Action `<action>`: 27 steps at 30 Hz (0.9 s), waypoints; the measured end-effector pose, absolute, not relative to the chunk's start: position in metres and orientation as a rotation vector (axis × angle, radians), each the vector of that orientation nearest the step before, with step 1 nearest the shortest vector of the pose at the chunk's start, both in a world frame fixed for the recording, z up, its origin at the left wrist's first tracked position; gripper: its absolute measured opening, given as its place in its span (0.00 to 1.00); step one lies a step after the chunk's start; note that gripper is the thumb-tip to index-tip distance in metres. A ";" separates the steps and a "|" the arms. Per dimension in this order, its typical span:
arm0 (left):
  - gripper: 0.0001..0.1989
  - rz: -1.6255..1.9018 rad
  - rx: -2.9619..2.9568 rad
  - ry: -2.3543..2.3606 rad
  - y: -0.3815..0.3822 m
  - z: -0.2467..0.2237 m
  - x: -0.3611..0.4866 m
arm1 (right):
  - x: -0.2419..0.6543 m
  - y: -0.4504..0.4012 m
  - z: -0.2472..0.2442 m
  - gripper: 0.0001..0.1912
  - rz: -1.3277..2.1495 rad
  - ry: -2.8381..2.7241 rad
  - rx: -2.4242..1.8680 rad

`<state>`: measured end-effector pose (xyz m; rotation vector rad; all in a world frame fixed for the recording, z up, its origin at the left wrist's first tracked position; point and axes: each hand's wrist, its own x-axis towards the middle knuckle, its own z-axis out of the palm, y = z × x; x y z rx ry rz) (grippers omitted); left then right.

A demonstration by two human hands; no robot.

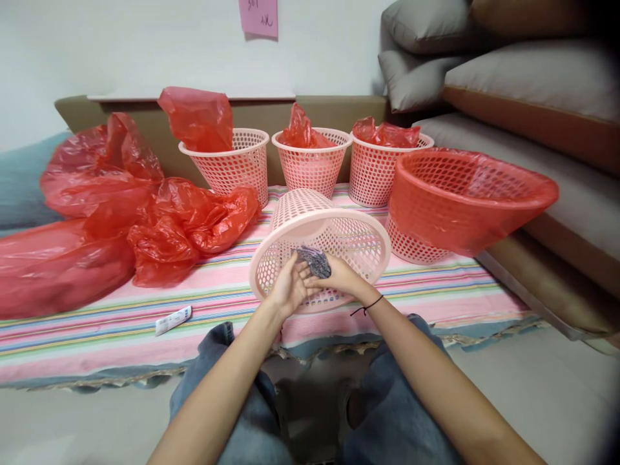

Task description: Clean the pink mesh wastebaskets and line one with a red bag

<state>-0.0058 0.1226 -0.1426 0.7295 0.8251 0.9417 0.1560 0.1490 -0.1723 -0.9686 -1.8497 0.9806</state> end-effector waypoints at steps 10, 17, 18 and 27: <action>0.26 1.236 1.345 1.172 0.131 -0.151 -0.015 | 0.164 0.166 -0.180 0.17 1.000 -1.781 -1.064; 0.12 1.190 1.910 1.225 0.137 -0.148 -0.018 | 0.164 0.159 -0.179 0.20 1.135 -1.869 -1.011; 0.12 1.176 1.967 1.225 0.137 -0.149 -0.017 | 0.164 0.158 -0.180 0.20 1.146 -1.877 -1.020; 0.09 1.158 2.319 1.195 0.138 -0.156 -0.010 | 0.162 0.169 -0.192 0.07 1.134 -1.872 -1.082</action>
